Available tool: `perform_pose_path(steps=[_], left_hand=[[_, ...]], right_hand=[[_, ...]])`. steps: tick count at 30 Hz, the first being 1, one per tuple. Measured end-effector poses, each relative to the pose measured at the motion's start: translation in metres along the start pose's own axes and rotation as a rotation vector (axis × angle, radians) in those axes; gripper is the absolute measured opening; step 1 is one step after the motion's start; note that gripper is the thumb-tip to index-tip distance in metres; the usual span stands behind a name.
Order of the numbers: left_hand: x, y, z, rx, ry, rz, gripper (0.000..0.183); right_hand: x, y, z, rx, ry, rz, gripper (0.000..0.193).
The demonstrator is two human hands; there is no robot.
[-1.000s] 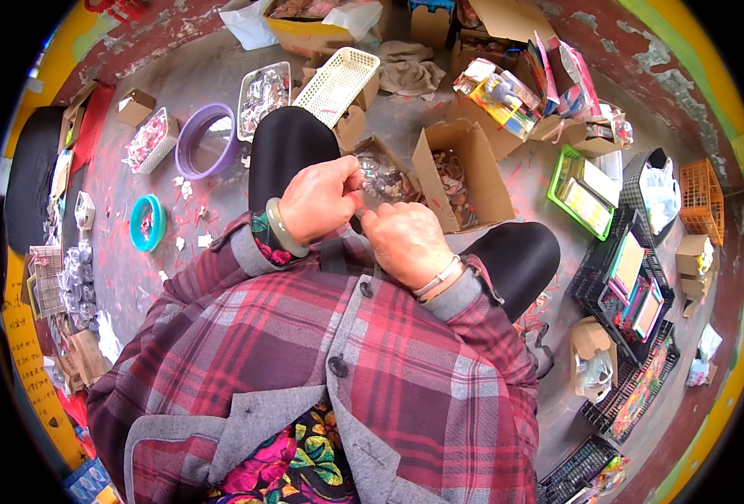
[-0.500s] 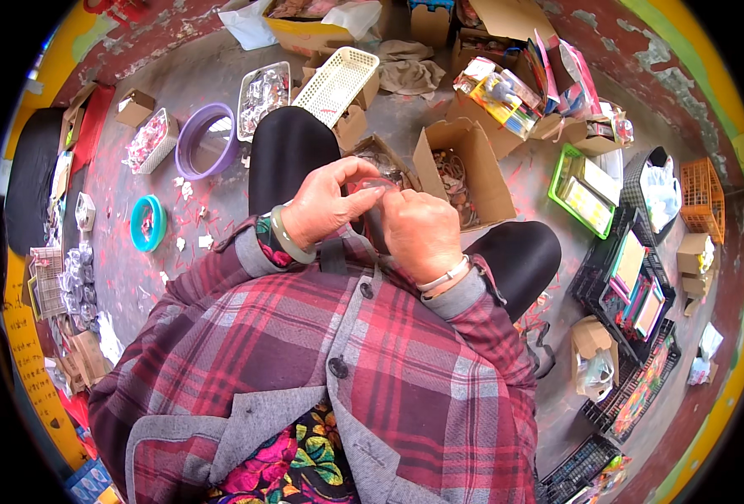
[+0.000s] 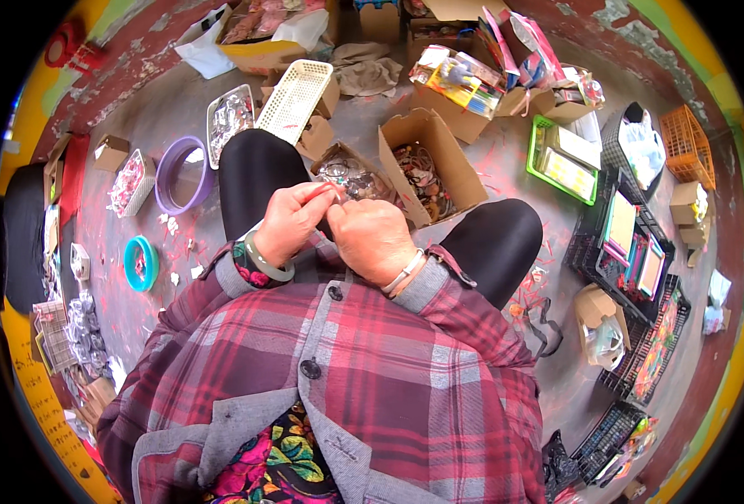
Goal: The person sits on the floor and packs small craft items into clear plastic bags. They pick up items like heart-shaped cutouts and ribbons, place them into bags, and seal them. The person also handles small plastic containers and places items into them.
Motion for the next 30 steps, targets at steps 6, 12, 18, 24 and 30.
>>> perform_pose_path(steps=[6,12,18,24,30], left_hand=[[-0.013,0.011,-0.003,0.053,0.001,-0.069,0.019],[-0.026,0.025,0.005,0.058,-0.031,-0.138,0.022],[-0.019,0.024,0.002,0.089,-0.016,-0.115,0.016],[-0.028,0.026,0.006,0.057,-0.033,-0.137,0.021],[-0.026,0.019,0.007,0.089,-0.016,-0.091,0.019]], right_hand=[[-0.034,0.037,-0.001,0.137,0.188,-0.328,0.015],[-0.039,0.142,-0.001,0.360,-0.094,-0.025,0.017],[0.083,0.200,0.014,0.246,-1.004,0.191,0.030],[0.149,0.232,0.049,0.377,-1.045,0.346,0.028],[0.117,0.213,0.026,0.455,-0.843,0.382,0.019]])
Point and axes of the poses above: each hand's wrist, its own z-axis away from the middle knuckle, its own x-axis out of the palm, y = z × x, the point moved 2 cm from there along -z, towards the middle knuckle, and after that the axes turned 1 degree about y, right-handed, at the moved point
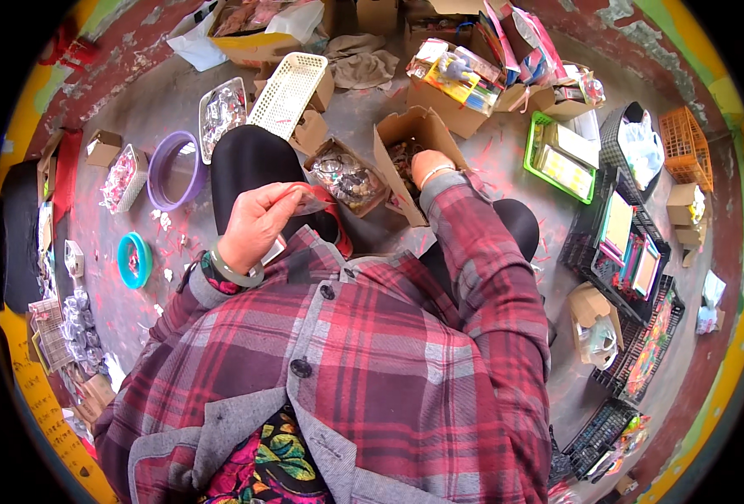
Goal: The person sits on the floor and packs small craft items into clear plastic bags. They pick up items like heart-shaped cutouts and ribbons, place them into bags, and seal them. The person also handles small plastic containers and places items into them.
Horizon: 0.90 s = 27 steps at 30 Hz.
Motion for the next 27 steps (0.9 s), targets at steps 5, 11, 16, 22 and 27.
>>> perform_pose_path(steps=[5,11,16,22,27], left_hand=[[-0.002,0.001,-0.001,-0.044,-0.090,-0.049,0.020],[0.002,-0.005,0.003,-0.079,-0.144,-0.023,0.022],[0.004,-0.003,0.004,-0.122,-0.162,0.007,0.022],[0.006,-0.004,0.007,-0.159,-0.165,0.006,0.022],[0.006,-0.002,0.009,-0.134,-0.171,-0.016,0.022]], right_hand=[[-0.052,0.015,0.035,0.074,0.013,-0.185,0.018],[-0.077,0.041,0.079,-0.081,0.160,-0.672,0.019],[-0.065,0.044,0.098,-0.079,0.060,-1.264,0.019],[-0.052,0.037,0.111,-0.083,0.095,-2.051,0.014],[-0.043,0.032,0.111,0.064,0.240,-2.090,0.018]])
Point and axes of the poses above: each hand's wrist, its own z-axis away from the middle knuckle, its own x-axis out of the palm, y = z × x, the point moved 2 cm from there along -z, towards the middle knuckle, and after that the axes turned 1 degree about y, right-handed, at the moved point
